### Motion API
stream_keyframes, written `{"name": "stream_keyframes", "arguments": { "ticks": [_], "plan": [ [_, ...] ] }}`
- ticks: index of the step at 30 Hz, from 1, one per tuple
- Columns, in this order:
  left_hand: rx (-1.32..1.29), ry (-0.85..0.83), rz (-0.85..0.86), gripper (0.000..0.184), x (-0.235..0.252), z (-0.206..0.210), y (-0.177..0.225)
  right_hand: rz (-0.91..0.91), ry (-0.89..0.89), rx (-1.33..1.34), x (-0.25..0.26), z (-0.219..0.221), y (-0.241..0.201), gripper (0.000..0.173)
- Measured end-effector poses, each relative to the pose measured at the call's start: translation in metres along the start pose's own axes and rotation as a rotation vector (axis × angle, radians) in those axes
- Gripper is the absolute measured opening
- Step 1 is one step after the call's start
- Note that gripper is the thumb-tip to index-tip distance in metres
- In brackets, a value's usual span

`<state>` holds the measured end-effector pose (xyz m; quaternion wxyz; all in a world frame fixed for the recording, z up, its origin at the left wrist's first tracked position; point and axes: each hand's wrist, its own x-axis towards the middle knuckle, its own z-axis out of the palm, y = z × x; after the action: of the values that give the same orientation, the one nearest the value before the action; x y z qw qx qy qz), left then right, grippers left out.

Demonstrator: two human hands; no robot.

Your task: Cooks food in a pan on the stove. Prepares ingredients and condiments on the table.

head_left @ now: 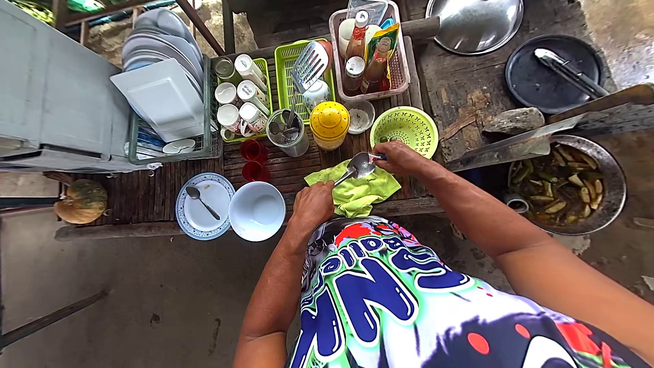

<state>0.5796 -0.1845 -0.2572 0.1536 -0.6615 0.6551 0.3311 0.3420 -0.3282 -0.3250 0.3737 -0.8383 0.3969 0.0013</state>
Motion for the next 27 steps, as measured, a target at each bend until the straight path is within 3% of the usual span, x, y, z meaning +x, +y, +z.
{"name": "stream_keyframes", "arguments": {
  "ticks": [22,27],
  "plan": [
    [-0.054,0.045,-0.016,0.038,0.003,0.001,-0.007,-0.034,0.162,0.238,-0.006,0.013,0.018,0.010],
    [-0.079,0.039,-0.051,0.038,0.003,0.007,-0.013,-0.082,0.308,0.369,-0.004,0.019,0.030,0.010]
  ]
}}
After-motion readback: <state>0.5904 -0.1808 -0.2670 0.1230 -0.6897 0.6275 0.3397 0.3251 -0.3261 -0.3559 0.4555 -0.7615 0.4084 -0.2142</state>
